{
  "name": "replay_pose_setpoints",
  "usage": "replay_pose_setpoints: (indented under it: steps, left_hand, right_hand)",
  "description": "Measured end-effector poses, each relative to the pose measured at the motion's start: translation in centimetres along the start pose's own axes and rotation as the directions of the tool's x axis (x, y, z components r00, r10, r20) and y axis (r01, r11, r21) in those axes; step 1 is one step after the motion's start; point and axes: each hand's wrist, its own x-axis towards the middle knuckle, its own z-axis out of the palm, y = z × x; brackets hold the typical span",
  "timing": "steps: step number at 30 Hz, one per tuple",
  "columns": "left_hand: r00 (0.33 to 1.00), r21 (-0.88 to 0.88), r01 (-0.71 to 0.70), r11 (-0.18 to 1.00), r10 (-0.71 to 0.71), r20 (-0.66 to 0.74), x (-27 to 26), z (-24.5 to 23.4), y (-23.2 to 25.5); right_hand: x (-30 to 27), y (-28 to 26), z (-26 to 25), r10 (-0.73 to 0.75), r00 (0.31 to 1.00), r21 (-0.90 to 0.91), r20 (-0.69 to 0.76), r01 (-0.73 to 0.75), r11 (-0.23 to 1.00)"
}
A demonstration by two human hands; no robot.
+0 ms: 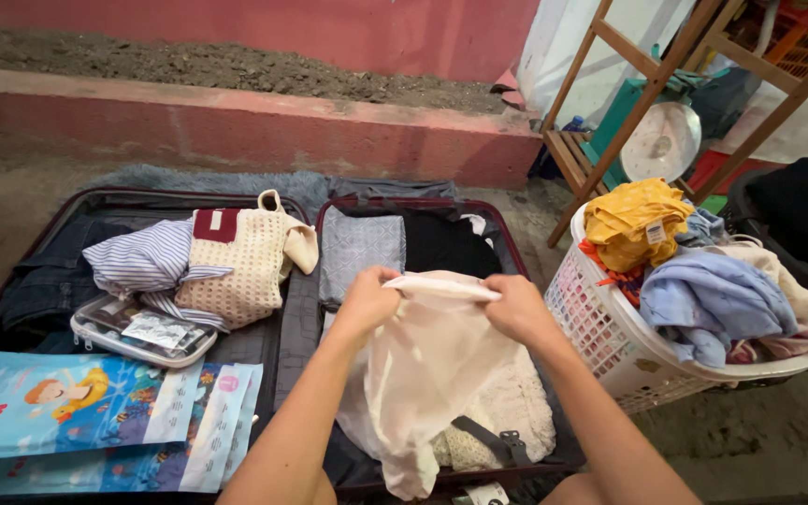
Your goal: The person folds various garments by hand, including a light blue shirt, a green patterned item, a yellow top, a black garment, a white top, and a gray patterned piece. Each item is folded and placed into a white laundry basket beside an open suitcase.
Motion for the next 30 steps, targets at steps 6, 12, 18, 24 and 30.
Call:
replay_pose_setpoints:
  steps: [6, 12, 18, 24, 30]
  left_hand:
    - [0.979, 0.337, -0.055, 0.94, -0.015, 0.201, -0.8, -1.1, 1.4]
    - [0.949, 0.347, -0.183, 0.92, 0.257, -0.181, -1.3, -1.1, 0.3]
    - [0.928, 0.061, 0.161, 0.985, -0.172, 0.33, -0.9, -0.7, 1.0]
    - [0.96, 0.471, -0.077, 0.879, 0.193, -0.203, -0.4, -0.2, -1.5]
    - [0.942, -0.151, 0.219, 0.964, -0.168, 0.29, 0.9, 1.1, -1.4]
  right_hand:
    - [0.6, -0.7, 0.1, 0.298, 0.91, 0.78, 0.288, -0.403, 0.478]
    - [-1.0, -1.3, -0.8, -0.118, 0.938, 0.494, 0.327, -0.063, 0.867]
    - [0.3, 0.3, 1.8, 0.093, 0.995, 0.629, -0.018, -0.061, 0.775]
    - [-1.0, -2.3, -0.1, -0.073, 0.894, 0.804, 0.443, -0.359, 0.474]
    - [-1.3, -4.2, 1.1, 0.046, 0.988, 0.286, 0.149, -0.088, 0.954]
